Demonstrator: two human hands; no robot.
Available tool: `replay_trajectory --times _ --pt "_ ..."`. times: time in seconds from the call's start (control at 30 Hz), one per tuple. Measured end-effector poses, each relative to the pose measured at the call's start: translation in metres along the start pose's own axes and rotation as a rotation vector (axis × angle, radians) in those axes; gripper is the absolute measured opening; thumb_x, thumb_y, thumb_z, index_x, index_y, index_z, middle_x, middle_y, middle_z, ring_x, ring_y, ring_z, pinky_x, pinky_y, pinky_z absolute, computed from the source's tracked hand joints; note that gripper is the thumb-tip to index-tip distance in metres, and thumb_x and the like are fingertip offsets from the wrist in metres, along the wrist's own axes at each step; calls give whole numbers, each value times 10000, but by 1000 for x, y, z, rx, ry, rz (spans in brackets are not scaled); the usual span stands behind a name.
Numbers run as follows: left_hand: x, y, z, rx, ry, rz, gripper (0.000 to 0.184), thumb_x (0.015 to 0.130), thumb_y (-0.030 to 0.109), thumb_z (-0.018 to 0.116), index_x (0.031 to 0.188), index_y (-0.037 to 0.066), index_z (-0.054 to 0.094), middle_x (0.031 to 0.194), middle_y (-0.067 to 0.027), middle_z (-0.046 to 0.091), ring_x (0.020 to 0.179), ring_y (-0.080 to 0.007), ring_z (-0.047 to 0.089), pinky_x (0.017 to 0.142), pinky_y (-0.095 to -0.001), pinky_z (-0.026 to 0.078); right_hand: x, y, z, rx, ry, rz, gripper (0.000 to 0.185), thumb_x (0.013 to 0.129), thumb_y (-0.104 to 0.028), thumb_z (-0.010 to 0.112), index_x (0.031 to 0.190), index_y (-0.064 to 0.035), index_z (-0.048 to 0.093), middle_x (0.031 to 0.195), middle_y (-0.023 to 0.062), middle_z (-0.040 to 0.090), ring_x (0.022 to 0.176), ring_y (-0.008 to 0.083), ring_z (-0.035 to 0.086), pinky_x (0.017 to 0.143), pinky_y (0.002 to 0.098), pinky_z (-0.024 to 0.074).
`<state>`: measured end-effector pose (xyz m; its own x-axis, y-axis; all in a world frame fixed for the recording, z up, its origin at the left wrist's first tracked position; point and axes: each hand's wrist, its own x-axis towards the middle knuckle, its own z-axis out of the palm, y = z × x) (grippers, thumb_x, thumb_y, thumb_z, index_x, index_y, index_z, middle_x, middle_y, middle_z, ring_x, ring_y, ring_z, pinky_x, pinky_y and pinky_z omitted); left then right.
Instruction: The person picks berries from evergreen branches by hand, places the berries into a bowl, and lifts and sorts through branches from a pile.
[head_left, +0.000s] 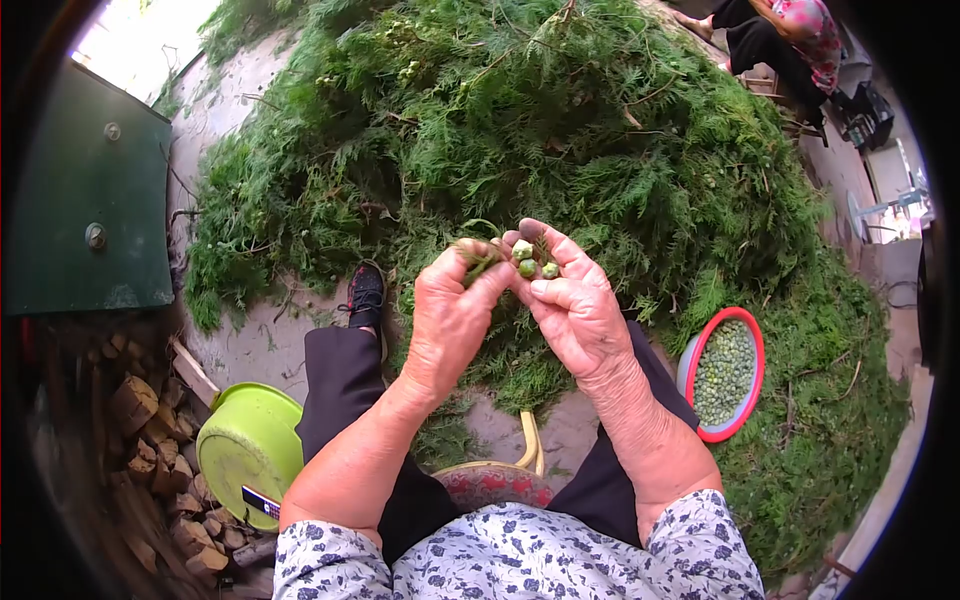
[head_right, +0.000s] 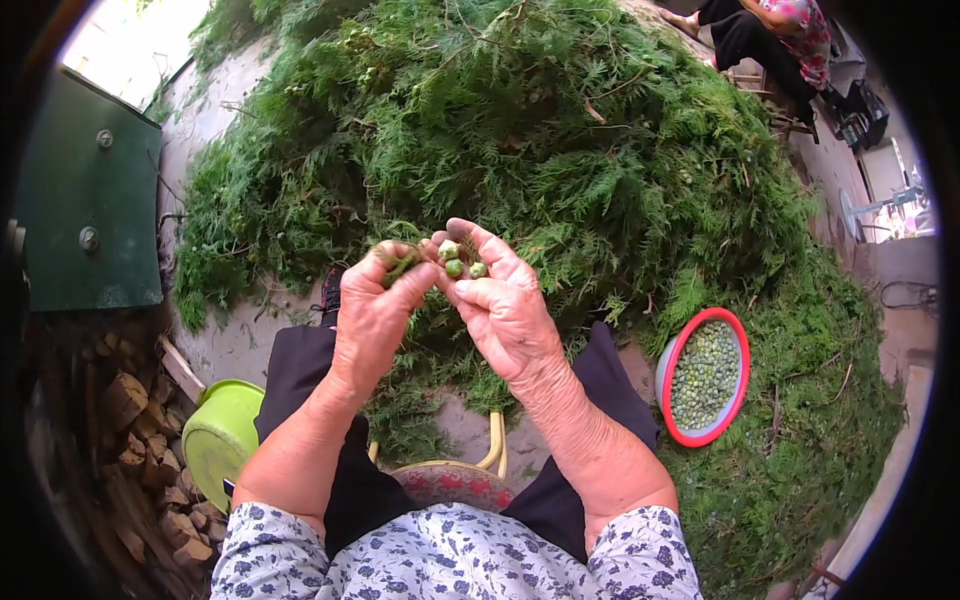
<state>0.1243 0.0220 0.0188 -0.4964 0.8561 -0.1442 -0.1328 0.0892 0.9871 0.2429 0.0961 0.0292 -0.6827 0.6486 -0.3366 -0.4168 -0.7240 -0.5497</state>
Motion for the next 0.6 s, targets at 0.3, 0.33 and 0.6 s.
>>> replay_trajectory --times 0.3,0.33,0.6 --pt "5 20 1 -64 13 -43 120 827 38 584 940 0 593 790 -49 608 659 -86 554 574 -228 453 -4 2 3 -209 -77 70 479 767 118 429 1241 75 375 1144 122 491 1049 191 521 905 332 462" --pt "6 17 -1 -63 13 -43 120 827 38 584 940 0 593 790 -49 608 659 -86 554 574 -228 453 -4 2 4 -243 -85 78 465 771 106 433 1233 75 390 1136 119 498 1035 185 527 895 332 465" --pt "9 2 -4 245 19 175 88 790 57 632 859 14 599 743 -19 565 628 -85 544 561 -214 454 -7 4 1 -242 -111 142 439 780 63 458 1217 70 416 1078 113 538 987 183 553 873 331 474"
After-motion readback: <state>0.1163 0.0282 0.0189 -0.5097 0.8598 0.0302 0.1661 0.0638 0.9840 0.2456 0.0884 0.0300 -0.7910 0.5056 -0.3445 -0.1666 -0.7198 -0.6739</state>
